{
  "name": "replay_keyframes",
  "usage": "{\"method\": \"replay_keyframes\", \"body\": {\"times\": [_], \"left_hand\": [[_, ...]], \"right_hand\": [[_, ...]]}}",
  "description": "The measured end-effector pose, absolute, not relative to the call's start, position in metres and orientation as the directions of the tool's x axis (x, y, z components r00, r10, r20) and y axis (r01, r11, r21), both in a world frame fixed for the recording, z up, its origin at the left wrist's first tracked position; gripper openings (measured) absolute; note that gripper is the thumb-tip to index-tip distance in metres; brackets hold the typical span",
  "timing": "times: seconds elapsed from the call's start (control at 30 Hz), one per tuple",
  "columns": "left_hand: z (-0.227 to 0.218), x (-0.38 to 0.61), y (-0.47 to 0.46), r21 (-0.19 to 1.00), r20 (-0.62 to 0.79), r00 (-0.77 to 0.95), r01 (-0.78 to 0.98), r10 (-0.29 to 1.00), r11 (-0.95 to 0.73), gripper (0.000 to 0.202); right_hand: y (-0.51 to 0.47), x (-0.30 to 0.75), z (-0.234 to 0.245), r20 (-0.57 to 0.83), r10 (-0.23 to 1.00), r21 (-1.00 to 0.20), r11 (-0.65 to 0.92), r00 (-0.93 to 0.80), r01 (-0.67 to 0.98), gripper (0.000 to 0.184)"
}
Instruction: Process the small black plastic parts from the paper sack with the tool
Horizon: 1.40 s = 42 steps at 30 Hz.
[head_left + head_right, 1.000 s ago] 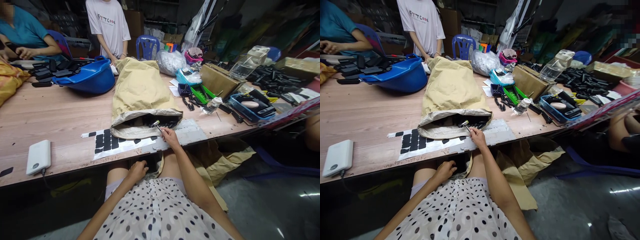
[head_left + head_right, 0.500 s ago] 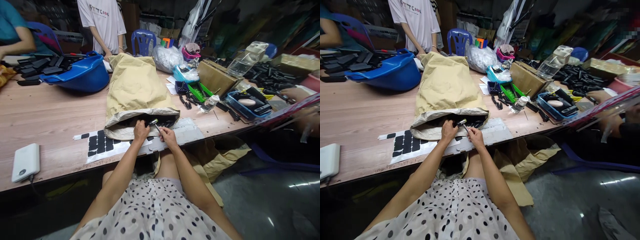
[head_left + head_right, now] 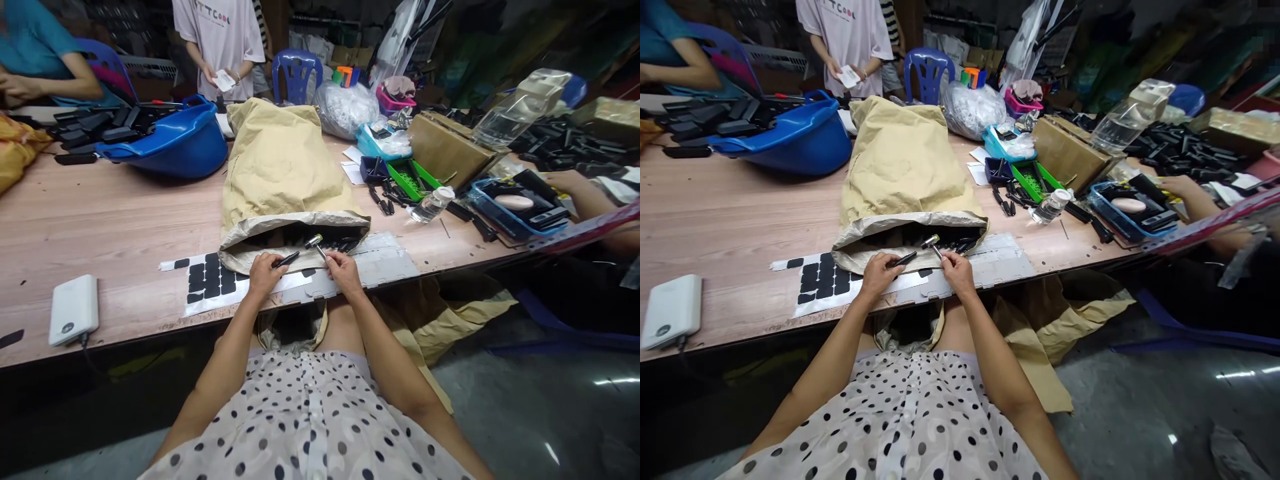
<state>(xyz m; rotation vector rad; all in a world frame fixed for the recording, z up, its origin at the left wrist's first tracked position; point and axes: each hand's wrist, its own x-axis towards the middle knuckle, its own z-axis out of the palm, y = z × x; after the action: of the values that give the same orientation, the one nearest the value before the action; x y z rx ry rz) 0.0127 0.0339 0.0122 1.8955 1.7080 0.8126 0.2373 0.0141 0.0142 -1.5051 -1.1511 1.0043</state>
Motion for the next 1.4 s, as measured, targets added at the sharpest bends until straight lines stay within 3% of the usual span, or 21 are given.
{"method": "replay_keyframes", "body": {"times": [0.17,0.3,0.57,0.73,1.17,1.4], "left_hand": [[0.009,0.013,0.035,0.697,0.119,0.074,0.704,0.990,-0.136,0.015],[0.011,0.016,0.034,0.696,0.101,0.074,0.707,0.992,-0.124,0.017],[0.013,0.017,0.036,0.699,0.061,0.065,0.709,0.996,-0.089,0.016],[0.013,0.018,0.036,0.701,0.067,0.057,0.708,0.996,-0.088,0.016],[0.008,0.019,0.037,0.672,0.096,0.065,0.732,0.993,-0.113,0.018],[0.008,0.020,0.032,0.680,0.156,0.033,0.722,0.987,-0.131,0.011]], "right_hand": [[-0.001,0.230,0.020,0.141,0.966,-0.913,0.042,0.216,0.405,0.029],[-0.015,0.218,0.026,0.265,0.958,-0.807,0.156,0.113,0.569,0.027],[-0.023,0.198,0.024,0.469,0.883,-0.625,0.347,-0.018,0.699,0.032],[-0.021,0.198,0.019,0.472,0.880,-0.545,0.335,-0.049,0.768,0.032],[-0.012,0.212,0.013,0.521,0.853,-0.483,0.269,0.027,0.833,0.035],[0.002,0.229,0.001,0.545,0.838,-0.330,0.202,0.012,0.922,0.033]]}}
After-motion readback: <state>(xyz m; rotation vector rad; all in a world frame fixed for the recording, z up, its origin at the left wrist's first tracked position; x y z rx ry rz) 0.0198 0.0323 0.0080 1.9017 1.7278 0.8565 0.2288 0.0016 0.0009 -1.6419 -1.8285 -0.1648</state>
